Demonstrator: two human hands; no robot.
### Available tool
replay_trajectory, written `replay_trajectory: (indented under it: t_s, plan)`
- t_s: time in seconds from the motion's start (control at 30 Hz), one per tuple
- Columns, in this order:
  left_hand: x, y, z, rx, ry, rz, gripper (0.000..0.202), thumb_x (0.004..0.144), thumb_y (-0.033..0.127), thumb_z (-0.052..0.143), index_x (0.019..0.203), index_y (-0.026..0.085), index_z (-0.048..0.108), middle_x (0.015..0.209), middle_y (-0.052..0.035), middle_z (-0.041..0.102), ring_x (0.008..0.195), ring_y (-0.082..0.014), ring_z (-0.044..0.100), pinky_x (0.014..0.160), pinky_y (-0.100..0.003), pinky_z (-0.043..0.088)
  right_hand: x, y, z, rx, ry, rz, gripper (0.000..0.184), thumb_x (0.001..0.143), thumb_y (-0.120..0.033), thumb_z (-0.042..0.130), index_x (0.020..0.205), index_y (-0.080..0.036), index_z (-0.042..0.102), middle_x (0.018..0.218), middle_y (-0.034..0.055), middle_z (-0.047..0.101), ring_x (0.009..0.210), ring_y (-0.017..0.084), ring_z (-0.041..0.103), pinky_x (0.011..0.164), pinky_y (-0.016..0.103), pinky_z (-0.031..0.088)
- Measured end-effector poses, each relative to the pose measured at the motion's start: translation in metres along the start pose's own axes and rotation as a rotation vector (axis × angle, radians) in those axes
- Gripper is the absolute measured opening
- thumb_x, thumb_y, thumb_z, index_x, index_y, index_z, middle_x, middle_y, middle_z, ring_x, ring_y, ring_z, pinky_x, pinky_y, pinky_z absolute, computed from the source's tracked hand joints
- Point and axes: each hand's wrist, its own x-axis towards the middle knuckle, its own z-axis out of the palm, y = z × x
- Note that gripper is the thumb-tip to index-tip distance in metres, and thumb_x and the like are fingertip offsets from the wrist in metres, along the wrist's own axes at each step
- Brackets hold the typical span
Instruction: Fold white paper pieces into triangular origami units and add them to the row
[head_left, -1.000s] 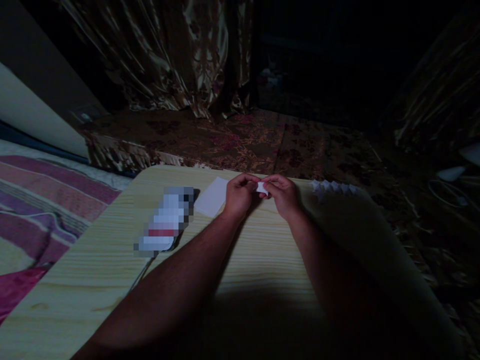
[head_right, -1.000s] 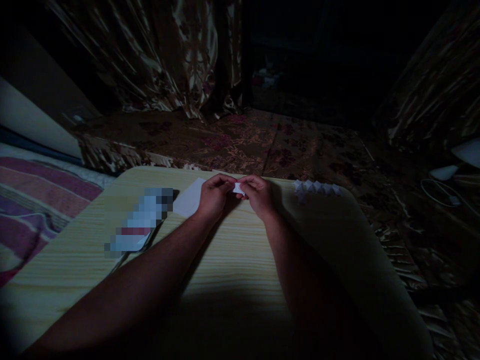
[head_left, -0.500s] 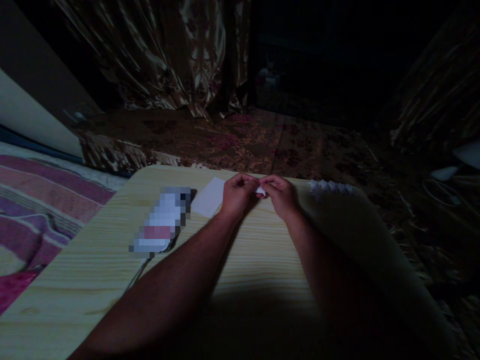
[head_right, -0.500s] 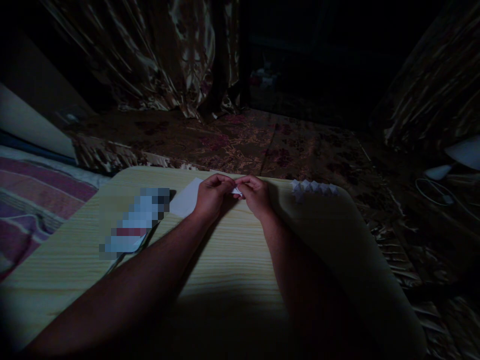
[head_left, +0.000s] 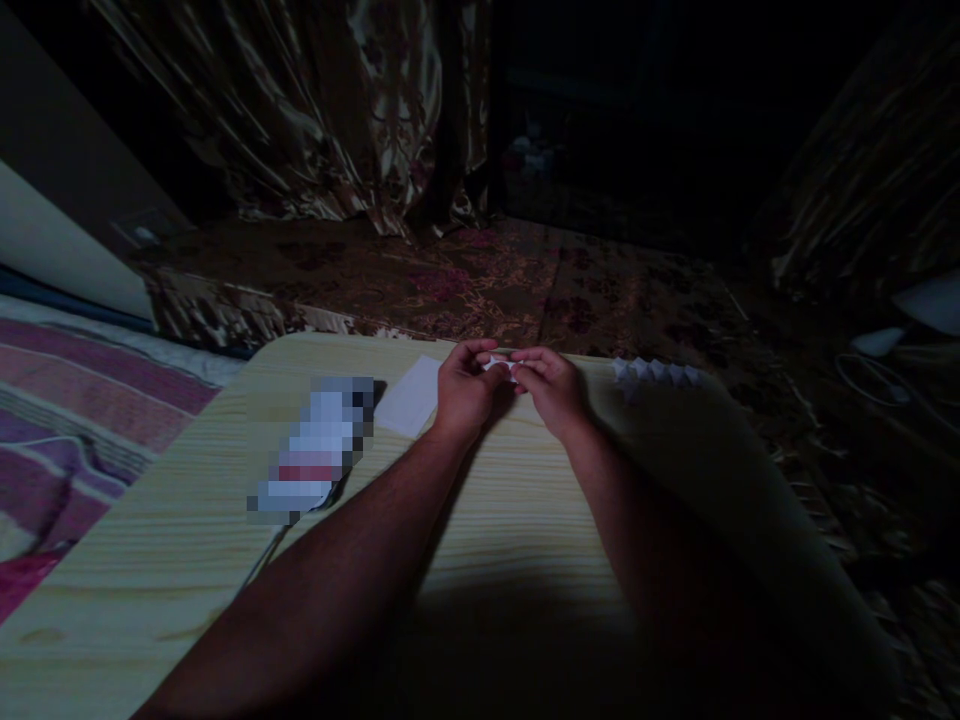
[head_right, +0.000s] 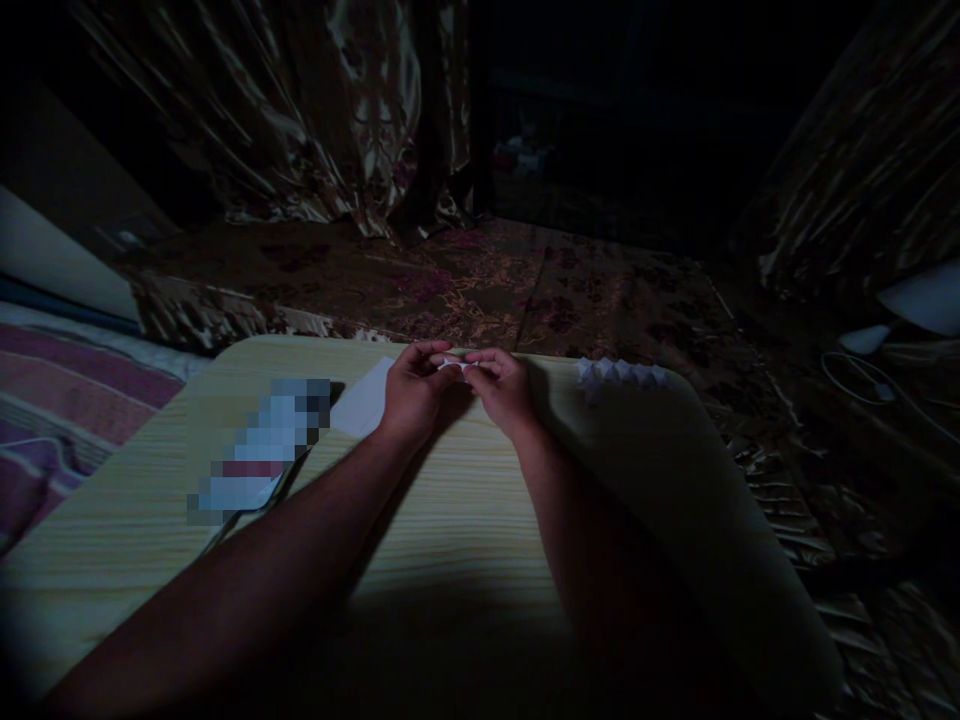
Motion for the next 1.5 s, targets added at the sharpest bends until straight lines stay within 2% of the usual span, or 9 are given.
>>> replay_trajectory:
  t_s: [0.27,0.43,0.57,0.77,0.87,1.03,1.17,1.27,1.5]
  plan:
    - [-0.0008,0.0017,0.0017,0.029,0.001,0.007,0.038,0.062,0.016,0.072,0.098,0.017,0.058,0.085,-0.0033,0.069,0.071,-0.0131,0.065,0.072,-0.028,0.051,0.0011,0.0005,0.0005,0.005,0.042,0.011,0.02,0.071,-0.033,0.066,0.084,-0.018,0.062,0.078,0.0008,0.068,0.068,0.012,0.061,0.058,0.022,0.049]
    - [0.0004,0.0011,0.0012,0.052,0.023,0.021,0.043,0.06,0.015,0.073,0.101,0.017,0.06,0.088,-0.003,0.068,0.074,-0.0121,0.064,0.073,-0.027,0.051,0.0014,0.0017,0.0,0.009,0.048,-0.03,0.017,0.072,-0.033,0.066,0.078,-0.018,0.063,0.073,-0.0001,0.066,0.064,0.011,0.059,0.057,0.023,0.049]
    - [0.0016,-0.0008,0.0001,0.029,0.015,-0.04,0.047,0.057,0.018,0.077,0.101,0.016,0.061,0.087,-0.0036,0.067,0.073,-0.0128,0.064,0.072,-0.027,0.05,0.0018,0.0027,0.0,0.023,0.07,-0.049,0.017,0.072,-0.032,0.067,0.078,-0.017,0.063,0.072,-0.0003,0.065,0.063,0.011,0.058,0.058,0.023,0.048]
    - [0.001,-0.0045,-0.0022,0.13,-0.034,-0.064,0.029,0.064,0.031,0.075,0.086,0.014,0.066,0.081,-0.0053,0.068,0.07,-0.0149,0.062,0.068,-0.029,0.05,0.0014,0.0001,0.0005,0.015,0.085,-0.029,0.018,0.071,-0.033,0.067,0.077,-0.018,0.062,0.073,0.0001,0.066,0.061,0.01,0.058,0.059,0.024,0.049]
    - [0.0011,-0.0046,-0.0027,0.122,-0.032,-0.059,0.027,0.065,0.03,0.075,0.084,0.015,0.066,0.08,-0.005,0.068,0.069,-0.0141,0.062,0.068,-0.028,0.049,0.0005,-0.0038,0.0007,0.054,0.086,0.0,0.021,0.068,-0.031,0.07,0.083,-0.018,0.062,0.072,-0.0007,0.066,0.06,0.01,0.057,0.059,0.024,0.049]
    - [0.0011,-0.0013,-0.0011,0.038,0.012,-0.069,0.026,0.063,0.027,0.077,0.083,0.015,0.064,0.079,-0.0037,0.068,0.068,-0.0125,0.062,0.068,-0.026,0.049,0.0015,-0.005,-0.0009,0.108,0.034,0.053,0.038,0.065,-0.029,0.072,0.1,-0.019,0.06,0.076,-0.0002,0.068,0.065,0.011,0.059,0.061,0.025,0.049]
    - [0.0,0.0,0.001,0.009,0.002,-0.08,0.026,0.064,0.027,0.076,0.082,0.015,0.063,0.078,-0.0034,0.068,0.068,-0.0129,0.063,0.067,-0.026,0.05,0.0033,-0.0009,-0.0025,0.097,0.022,0.078,0.03,0.065,-0.033,0.072,0.09,-0.017,0.064,0.08,0.0023,0.069,0.069,0.013,0.061,0.059,0.024,0.049]
    - [-0.0007,-0.0002,0.0023,0.024,0.019,-0.05,0.025,0.065,0.027,0.075,0.085,0.016,0.064,0.078,-0.0027,0.067,0.067,-0.0122,0.062,0.066,-0.025,0.049,0.0029,-0.0006,-0.0025,0.091,0.023,0.073,0.023,0.066,-0.032,0.07,0.082,-0.017,0.065,0.075,0.0013,0.068,0.067,0.012,0.061,0.058,0.023,0.049]
    - [-0.001,-0.001,0.004,0.086,0.044,-0.021,0.027,0.064,0.026,0.075,0.087,0.016,0.065,0.077,-0.0021,0.066,0.065,-0.0113,0.061,0.062,-0.023,0.048,0.0016,-0.0052,0.0,0.026,0.064,0.056,0.018,0.067,-0.033,0.068,0.076,-0.017,0.065,0.07,-0.0006,0.066,0.061,0.01,0.058,0.057,0.022,0.048]
